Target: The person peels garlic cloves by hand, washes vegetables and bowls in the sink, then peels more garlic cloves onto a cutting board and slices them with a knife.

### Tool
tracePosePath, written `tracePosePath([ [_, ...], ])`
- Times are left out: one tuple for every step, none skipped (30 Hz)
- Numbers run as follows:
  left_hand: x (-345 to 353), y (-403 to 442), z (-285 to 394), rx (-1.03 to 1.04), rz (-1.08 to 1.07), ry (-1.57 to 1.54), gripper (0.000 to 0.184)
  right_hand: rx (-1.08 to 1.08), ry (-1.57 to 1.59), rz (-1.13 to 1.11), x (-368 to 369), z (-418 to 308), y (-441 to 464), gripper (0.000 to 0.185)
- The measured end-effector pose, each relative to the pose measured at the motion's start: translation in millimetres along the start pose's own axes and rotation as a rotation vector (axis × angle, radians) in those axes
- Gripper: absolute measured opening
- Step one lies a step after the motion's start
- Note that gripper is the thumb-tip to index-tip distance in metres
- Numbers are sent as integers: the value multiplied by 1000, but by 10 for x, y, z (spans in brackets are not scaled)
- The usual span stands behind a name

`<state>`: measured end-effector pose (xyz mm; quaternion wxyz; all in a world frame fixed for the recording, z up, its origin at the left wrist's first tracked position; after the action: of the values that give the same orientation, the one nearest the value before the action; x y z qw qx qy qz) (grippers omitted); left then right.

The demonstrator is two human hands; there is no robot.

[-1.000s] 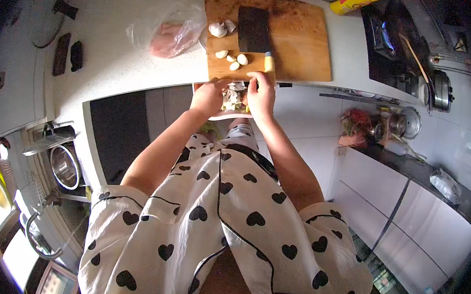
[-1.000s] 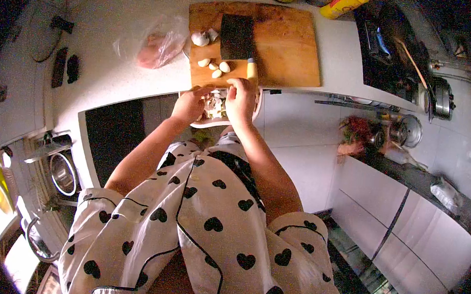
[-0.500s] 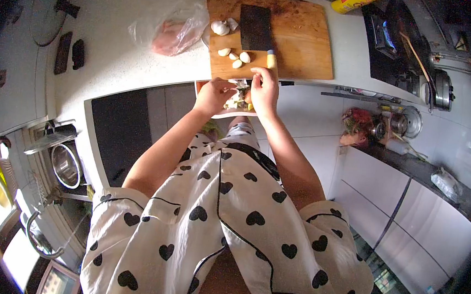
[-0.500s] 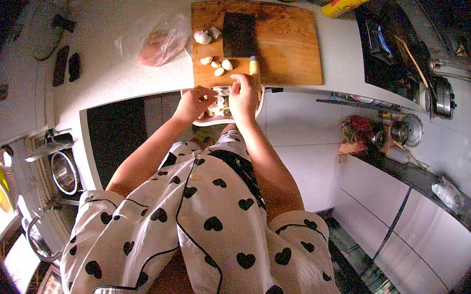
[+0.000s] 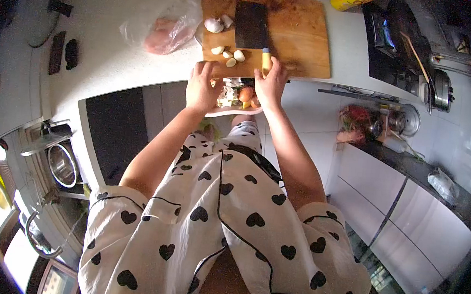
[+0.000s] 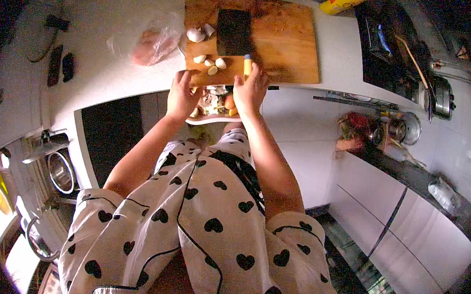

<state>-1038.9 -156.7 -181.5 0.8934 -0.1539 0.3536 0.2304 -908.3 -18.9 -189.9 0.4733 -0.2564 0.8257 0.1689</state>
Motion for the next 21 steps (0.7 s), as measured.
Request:
tracePosePath([
  [-10, 35, 10, 30, 81, -10, 40, 64, 43, -54, 18, 45, 11, 56],
  [14, 76, 9, 22, 91, -10, 48, 126, 84, -107, 33, 85, 45, 57],
  [3, 140, 45, -4, 95, 0, 51, 179, 123, -160, 1, 76, 109, 58],
  [16, 185, 59, -31, 113, -5, 52, 234, 63, -221, -9, 78, 161, 61],
  [32, 237, 67, -55, 131, -8, 52, 181, 33, -216, 21, 99, 241, 61],
  [67, 285, 58, -81, 111, -7, 53, 136, 1, -215, 52, 127, 302, 61],
  [113, 329, 46, -107, 87, -10, 54, 93, -33, -214, 67, 172, 334, 62],
  [162, 364, 43, -134, 66, -12, 54, 138, 18, -241, 126, 242, 348, 60],
  [201, 381, 46, -156, 54, -41, 54, 187, 15, -323, 105, 223, 380, 59],
  [220, 409, 45, -177, 49, -66, 54, 164, 10, -326, 109, 244, 403, 59],
  [229, 436, 37, -198, 45, -89, 54, 141, 6, -328, 124, 271, 436, 59],
  [231, 441, 56, -196, 44, -65, 54, 138, 73, -381, 162, 322, 475, 58],
  [239, 451, 71, -187, 49, -71, 53, 137, 138, -435, 195, 376, 523, 58],
  [250, 458, 87, -178, 54, -77, 53, 136, 203, -488, 234, 423, 556, 57],
  [263, 462, 103, -169, 58, -82, 52, 239, 383, -546, 200, 421, 573, 53],
  [280, 464, 131, -159, 66, -85, 52, 345, 561, -599, 78, 341, 587, 49],
  [302, 475, 161, -146, 75, -87, 51, 452, 739, -647, 16, 304, 576, 45],
  [324, 486, 193, -131, 83, -89, 51, 425, 940, -596, -13, 282, 582, 43],
  [367, 494, 196, -164, 69, -92, 51, 325, 834, -589, -47, 308, 619, 43],
  [416, 509, 202, -194, 55, -95, 51, 224, 727, -579, -71, 362, 657, 43],
  [442, 527, 227, -224, 42, -99, 51, 124, 620, -565, -116, 375, 687, 43],
])
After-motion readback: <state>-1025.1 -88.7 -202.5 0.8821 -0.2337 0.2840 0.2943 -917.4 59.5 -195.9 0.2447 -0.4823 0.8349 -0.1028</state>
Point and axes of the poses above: each hand's wrist, its own y-axis towards the middle knuckle, its own x-axis out of the palm, z = x × y, the point moved 5 cm from there along y, towards the middle knuckle, and after that the axes turned 13 degrees about -z, right-handed, at the moved point
